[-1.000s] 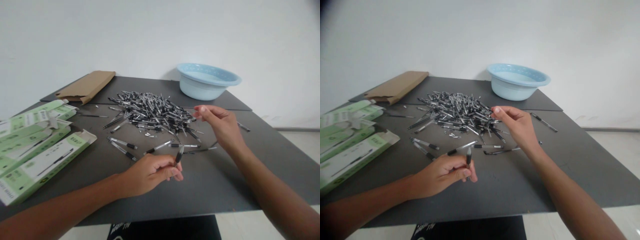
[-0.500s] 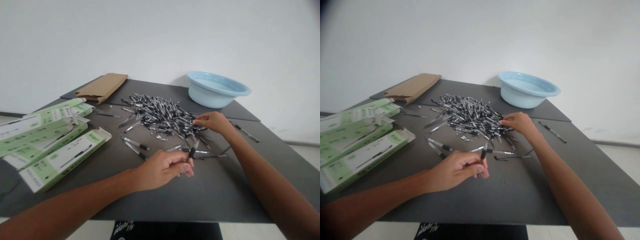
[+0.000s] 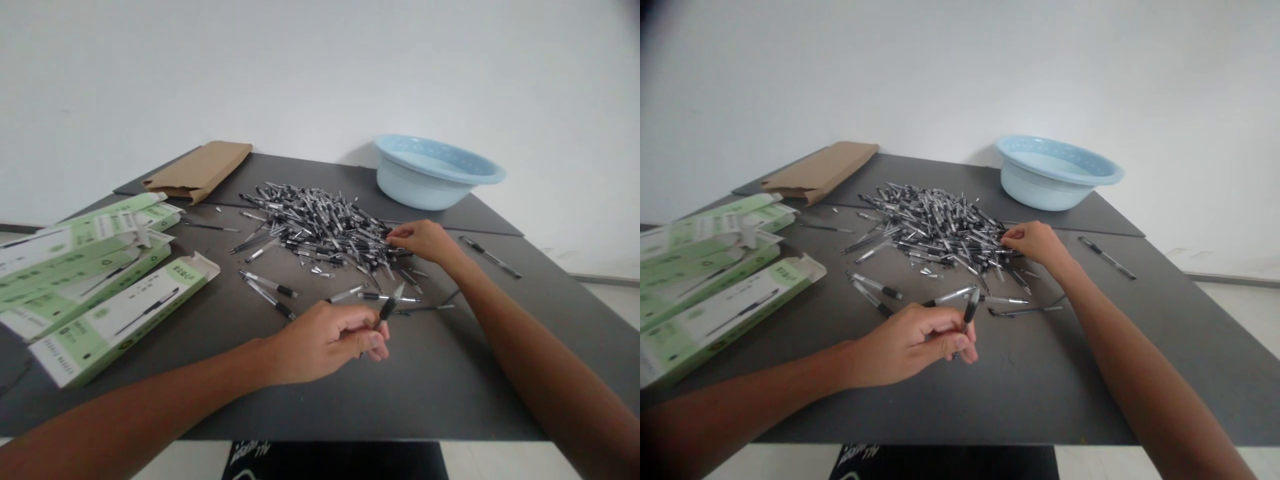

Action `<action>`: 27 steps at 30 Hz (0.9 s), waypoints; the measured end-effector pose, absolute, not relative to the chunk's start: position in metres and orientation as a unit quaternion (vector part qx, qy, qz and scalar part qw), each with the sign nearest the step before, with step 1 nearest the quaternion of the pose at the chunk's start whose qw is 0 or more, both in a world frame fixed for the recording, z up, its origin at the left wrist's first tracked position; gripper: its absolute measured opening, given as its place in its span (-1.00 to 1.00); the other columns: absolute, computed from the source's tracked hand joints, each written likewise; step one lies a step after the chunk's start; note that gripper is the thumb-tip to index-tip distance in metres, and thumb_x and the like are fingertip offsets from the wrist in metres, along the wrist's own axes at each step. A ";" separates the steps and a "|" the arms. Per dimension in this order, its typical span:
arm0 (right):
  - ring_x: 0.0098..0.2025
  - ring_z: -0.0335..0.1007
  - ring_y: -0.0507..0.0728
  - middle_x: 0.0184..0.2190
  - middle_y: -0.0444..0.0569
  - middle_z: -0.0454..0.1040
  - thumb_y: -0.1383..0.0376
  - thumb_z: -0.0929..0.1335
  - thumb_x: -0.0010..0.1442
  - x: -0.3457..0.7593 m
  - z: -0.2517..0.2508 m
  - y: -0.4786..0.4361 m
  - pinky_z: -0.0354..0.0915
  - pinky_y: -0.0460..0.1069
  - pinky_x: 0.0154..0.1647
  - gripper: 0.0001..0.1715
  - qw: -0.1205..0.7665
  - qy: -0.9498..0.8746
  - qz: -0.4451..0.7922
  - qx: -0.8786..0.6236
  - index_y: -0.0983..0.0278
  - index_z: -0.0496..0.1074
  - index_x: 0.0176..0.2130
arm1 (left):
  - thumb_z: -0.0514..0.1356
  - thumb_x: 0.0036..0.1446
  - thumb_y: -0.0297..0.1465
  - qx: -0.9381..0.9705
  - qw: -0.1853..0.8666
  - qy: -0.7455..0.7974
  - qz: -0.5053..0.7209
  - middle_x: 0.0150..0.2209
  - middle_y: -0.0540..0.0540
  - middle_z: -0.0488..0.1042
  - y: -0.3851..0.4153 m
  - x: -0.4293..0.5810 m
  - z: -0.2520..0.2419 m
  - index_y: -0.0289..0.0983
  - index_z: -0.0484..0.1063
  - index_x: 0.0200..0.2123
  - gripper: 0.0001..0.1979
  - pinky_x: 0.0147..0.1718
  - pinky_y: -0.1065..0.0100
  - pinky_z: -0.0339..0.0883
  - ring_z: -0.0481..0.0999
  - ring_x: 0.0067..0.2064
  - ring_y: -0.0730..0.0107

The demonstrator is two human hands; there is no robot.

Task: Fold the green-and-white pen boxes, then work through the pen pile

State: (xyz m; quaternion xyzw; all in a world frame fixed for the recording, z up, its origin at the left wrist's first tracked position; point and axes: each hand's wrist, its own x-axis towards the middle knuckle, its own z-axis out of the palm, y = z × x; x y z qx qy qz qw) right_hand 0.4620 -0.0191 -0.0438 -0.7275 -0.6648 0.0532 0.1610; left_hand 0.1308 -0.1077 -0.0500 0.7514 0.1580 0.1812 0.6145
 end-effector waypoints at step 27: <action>-0.12 0.52 0.24 -0.21 0.09 0.61 0.05 0.42 0.37 0.507 -0.065 -0.008 0.39 0.08 -0.02 -0.61 0.174 -0.750 -0.027 -0.637 0.18 0.77 -0.02 | 0.14 0.54 -0.30 0.775 0.593 0.144 0.165 -0.17 -0.12 0.74 -0.108 0.130 -0.048 -0.27 0.51 -0.08 -0.80 -0.17 0.42 0.49 0.71 -0.18 0.43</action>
